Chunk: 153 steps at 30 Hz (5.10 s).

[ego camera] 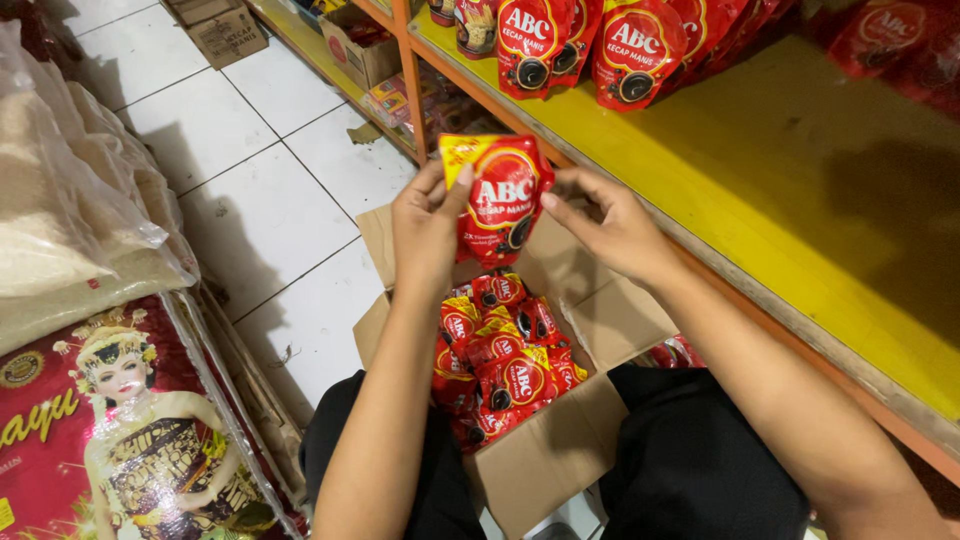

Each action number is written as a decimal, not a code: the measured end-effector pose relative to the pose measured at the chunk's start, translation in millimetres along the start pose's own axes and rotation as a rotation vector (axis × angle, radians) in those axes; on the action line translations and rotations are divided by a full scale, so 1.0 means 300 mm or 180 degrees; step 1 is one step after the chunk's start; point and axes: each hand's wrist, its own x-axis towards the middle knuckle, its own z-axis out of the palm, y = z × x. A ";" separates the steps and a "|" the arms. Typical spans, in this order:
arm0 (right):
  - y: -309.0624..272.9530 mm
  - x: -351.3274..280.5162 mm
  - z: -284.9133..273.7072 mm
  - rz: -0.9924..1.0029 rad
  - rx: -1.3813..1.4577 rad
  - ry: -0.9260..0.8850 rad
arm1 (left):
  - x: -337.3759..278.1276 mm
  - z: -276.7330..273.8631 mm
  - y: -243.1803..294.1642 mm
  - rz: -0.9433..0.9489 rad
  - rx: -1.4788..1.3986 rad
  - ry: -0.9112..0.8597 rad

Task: The person removes sauce packets from a cardboard box and places them on a shelf, then handles and organizes the remaining packets inside the box.

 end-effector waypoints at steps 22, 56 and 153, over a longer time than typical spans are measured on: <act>0.017 -0.014 0.015 0.0490 0.2052 -0.0151 | -0.041 -0.007 -0.001 -0.0475 0.0296 -0.0493; 0.084 0.104 -0.081 0.0053 0.0168 0.0954 | 0.112 0.054 -0.005 0.0188 0.0818 -0.0297; 0.696 -0.239 0.744 0.0113 -0.1630 -0.1910 | -0.288 -0.656 -0.261 -0.0564 0.2829 0.0066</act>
